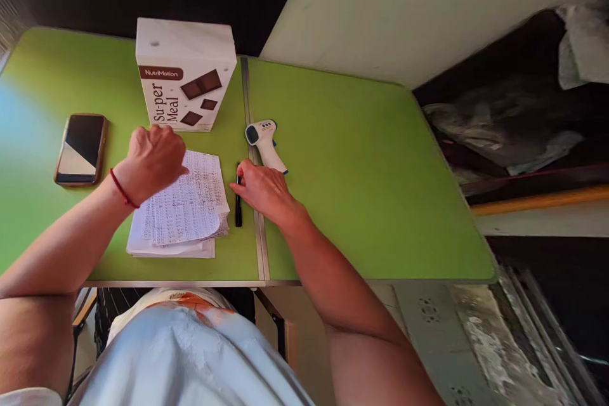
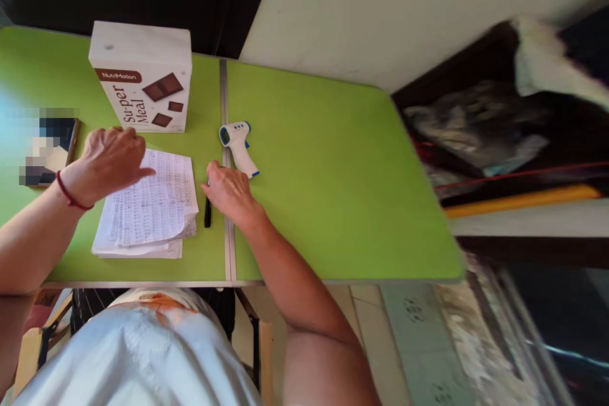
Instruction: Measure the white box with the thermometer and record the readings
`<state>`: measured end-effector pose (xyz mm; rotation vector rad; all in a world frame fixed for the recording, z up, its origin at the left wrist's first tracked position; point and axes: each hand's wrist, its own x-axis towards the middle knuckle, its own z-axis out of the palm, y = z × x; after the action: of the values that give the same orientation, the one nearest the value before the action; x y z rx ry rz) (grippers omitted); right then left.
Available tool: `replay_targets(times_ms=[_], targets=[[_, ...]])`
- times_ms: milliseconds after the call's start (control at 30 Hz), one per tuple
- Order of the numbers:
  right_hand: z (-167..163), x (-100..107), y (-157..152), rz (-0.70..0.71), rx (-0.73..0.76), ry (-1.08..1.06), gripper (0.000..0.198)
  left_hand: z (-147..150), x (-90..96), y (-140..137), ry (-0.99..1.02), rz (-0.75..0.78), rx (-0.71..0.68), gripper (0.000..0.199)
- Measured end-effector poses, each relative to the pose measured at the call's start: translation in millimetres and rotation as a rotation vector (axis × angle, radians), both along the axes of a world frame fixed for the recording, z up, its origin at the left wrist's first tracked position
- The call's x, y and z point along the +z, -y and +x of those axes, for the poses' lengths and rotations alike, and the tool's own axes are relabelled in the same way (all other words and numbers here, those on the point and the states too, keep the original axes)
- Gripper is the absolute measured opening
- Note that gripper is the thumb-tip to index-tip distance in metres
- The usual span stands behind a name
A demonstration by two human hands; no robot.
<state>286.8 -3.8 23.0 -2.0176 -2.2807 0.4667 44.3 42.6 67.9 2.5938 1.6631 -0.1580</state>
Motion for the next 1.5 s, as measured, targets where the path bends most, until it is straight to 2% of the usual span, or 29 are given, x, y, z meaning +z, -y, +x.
replay_targets(times_ms=[33, 100, 167, 200, 267, 367, 433, 533, 633, 767, 900, 1067, 1200, 1500], targets=[[3, -1, 0, 0.001, 0.003, -0.01, 0.011, 14, 13.7, 17, -0.09, -0.08, -0.074, 0.046], [9, -8, 0, 0.026, -0.03, -0.081, 0.018, 39, 31.9, 49, -0.2, -0.223, -0.268, 0.058], [17, -19, -2, 0.085, -0.094, -0.26, 0.025, 58, 35.8, 73, -0.273, -0.316, -0.416, 0.077], [21, -26, -4, 0.12, -0.125, -0.391, 0.027, 64, 33.4, 82, -0.301, -0.353, -0.454, 0.079], [30, -41, -8, 0.184, -0.175, -0.671, 0.026, 71, 24.1, 94, -0.326, -0.335, -0.479, 0.071], [42, -60, -15, 0.219, -0.229, -0.973, 0.025, 71, 10.9, 102, -0.34, -0.23, -0.473, 0.058], [45, -66, -18, 0.212, -0.242, -1.115, 0.027, 68, 6.2, 102, -0.32, -0.184, -0.506, 0.055], [40, -68, -19, 0.212, -0.167, -1.249, 0.037, 66, 2.5, 99, -0.265, -0.128, -0.568, 0.049], [28, -65, -13, 0.279, -0.095, -1.29, 0.045, 67, -1.4, 97, -0.216, -0.057, -0.562, 0.047], [15, -61, -1, 0.384, -0.108, -1.294, 0.04, 67, -7.2, 100, -0.157, -0.066, -0.504, 0.048], [10, -63, 4, 0.316, -0.143, -1.294, 0.047, 57, -19.1, 101, -0.117, -0.062, -0.552, 0.049], [6, -65, 6, 0.241, -0.2, -1.167, 0.025, 38, -48.6, 102, 0.039, 0.092, -0.57, 0.045], [3, -65, 10, 0.257, -0.175, -1.047, 0.019, 37, -65.8, 99, 0.155, 0.145, -0.616, 0.049], [1, -61, 12, 0.303, -0.178, -1.124, 0.015, 45, -74.1, 93, 0.3, 0.105, -0.582, 0.053]])
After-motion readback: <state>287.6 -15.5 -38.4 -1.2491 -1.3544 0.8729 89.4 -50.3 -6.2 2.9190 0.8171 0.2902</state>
